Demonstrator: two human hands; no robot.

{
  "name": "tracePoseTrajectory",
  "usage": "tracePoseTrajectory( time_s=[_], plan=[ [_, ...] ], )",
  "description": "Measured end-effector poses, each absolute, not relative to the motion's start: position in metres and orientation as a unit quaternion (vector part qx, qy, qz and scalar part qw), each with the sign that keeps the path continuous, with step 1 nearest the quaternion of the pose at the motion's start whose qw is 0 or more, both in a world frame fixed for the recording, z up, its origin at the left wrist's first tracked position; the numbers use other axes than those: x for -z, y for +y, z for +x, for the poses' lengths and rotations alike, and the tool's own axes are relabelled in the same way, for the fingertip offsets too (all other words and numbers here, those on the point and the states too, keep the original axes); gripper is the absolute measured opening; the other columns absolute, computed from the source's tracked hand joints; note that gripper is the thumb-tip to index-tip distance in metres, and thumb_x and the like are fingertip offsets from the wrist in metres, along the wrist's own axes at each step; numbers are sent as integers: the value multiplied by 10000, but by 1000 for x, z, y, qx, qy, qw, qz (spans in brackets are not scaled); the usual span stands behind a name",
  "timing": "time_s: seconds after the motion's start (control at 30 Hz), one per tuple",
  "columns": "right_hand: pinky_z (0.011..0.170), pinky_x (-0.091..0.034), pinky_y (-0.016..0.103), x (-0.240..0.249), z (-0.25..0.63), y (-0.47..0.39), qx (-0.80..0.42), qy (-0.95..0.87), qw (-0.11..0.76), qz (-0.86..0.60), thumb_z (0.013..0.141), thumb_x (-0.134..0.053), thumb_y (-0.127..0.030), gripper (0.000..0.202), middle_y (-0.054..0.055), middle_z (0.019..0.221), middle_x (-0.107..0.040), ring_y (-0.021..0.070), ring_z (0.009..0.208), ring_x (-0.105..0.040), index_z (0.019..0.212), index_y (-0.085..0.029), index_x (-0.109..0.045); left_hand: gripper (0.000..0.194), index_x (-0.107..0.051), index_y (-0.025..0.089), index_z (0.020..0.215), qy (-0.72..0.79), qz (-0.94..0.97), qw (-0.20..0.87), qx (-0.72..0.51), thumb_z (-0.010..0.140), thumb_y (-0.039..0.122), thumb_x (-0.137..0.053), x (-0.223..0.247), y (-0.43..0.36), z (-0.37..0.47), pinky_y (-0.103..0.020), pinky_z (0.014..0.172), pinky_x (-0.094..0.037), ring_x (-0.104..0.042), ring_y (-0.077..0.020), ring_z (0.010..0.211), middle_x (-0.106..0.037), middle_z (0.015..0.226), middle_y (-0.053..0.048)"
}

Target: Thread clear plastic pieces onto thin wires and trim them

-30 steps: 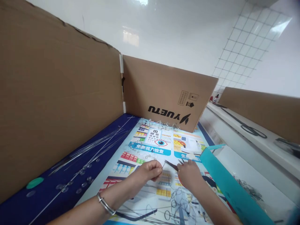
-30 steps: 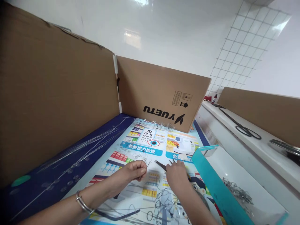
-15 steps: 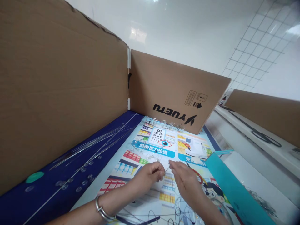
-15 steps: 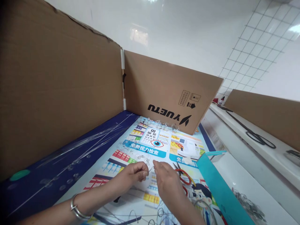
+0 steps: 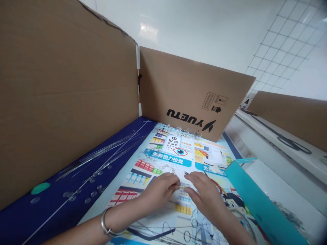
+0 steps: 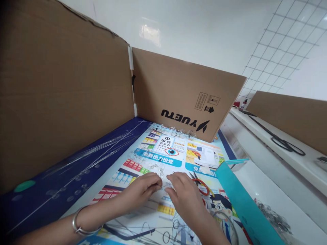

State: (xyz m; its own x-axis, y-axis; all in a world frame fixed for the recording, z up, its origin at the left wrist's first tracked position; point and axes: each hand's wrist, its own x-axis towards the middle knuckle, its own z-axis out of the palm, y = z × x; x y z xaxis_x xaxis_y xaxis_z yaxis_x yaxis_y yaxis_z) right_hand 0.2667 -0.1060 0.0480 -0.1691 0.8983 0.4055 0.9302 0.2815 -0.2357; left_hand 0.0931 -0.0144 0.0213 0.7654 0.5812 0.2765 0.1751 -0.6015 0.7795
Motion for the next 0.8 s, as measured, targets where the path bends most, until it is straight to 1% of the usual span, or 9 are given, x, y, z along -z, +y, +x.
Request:
tracePoseTrajectory(
  time_s=[0.07,0.2,0.33,0.4,0.47,0.53,0.6,0.67,0.8],
  plan=[
    [802,-416,345,-49,263,-108,66,-784,192,-587,869,-467,-237,238,84,989,-607,210,913,-524,1077,-213,-580,167,-560,191,743,216,876,344,-261,778,104,-423,-20,-16,93,-246,665,-341,-487,-163,741,-561,745,-19],
    [682,-360,313,-48,257,-111,107,-802,144,-570,848,-400,-90,256,49,730,-586,175,716,-492,884,-201,-628,199,-579,195,766,199,894,308,-258,793,99,-407,-20,-16,92,-255,652,-348,-487,-169,728,-564,740,-29],
    [660,-338,308,-44,264,-109,109,-794,153,-578,848,-377,-86,270,46,679,-576,171,679,-484,853,-193,-625,169,-611,203,821,192,873,360,-267,821,175,-445,-28,-12,88,-276,717,-366,-506,-183,789,-594,797,-38],
    [690,-355,308,-41,270,-107,89,-781,185,-589,864,-377,-120,262,54,709,-603,175,705,-511,862,-191,-629,144,-610,205,882,213,829,425,-294,809,211,-486,-33,-9,86,-282,748,-374,-511,-185,827,-601,875,-42],
    [720,-376,301,-39,274,-105,49,-749,242,-615,878,-392,-176,239,56,770,-631,178,748,-540,866,-195,-630,157,-596,199,919,246,759,508,-325,797,234,-504,-36,-6,85,-276,734,-385,-512,-178,828,-595,914,-43],
    [699,-396,282,-39,274,-103,-13,-698,305,-648,881,-416,-241,216,44,793,-638,172,747,-554,842,-202,-625,163,-592,183,904,283,680,583,-342,797,267,-502,-36,-6,86,-261,674,-389,-508,-161,764,-590,854,-34],
    [620,-405,259,-39,271,-102,-95,-644,351,-673,870,-442,-299,217,22,713,-616,157,667,-547,781,-204,-616,180,-605,170,874,312,622,633,-341,784,302,-523,-34,-7,89,-248,617,-377,-490,-142,686,-581,767,-19],
    [543,-396,246,-37,266,-102,-177,-591,389,-684,853,-466,-350,236,1,609,-564,144,579,-517,738,-199,-605,208,-630,163,877,324,590,663,-326,751,316,-570,-30,-12,92,-243,596,-369,-474,-130,644,-587,738,-15],
    [523,-407,241,-30,255,-101,-311,-514,463,-652,816,-517,-398,253,-12,554,-523,129,536,-487,726,-176,-601,312,-656,172,986,292,561,712,-305,712,318,-630,-25,-23,96,-259,653,-393,-495,-138,700,-633,865,-44]
  ],
)
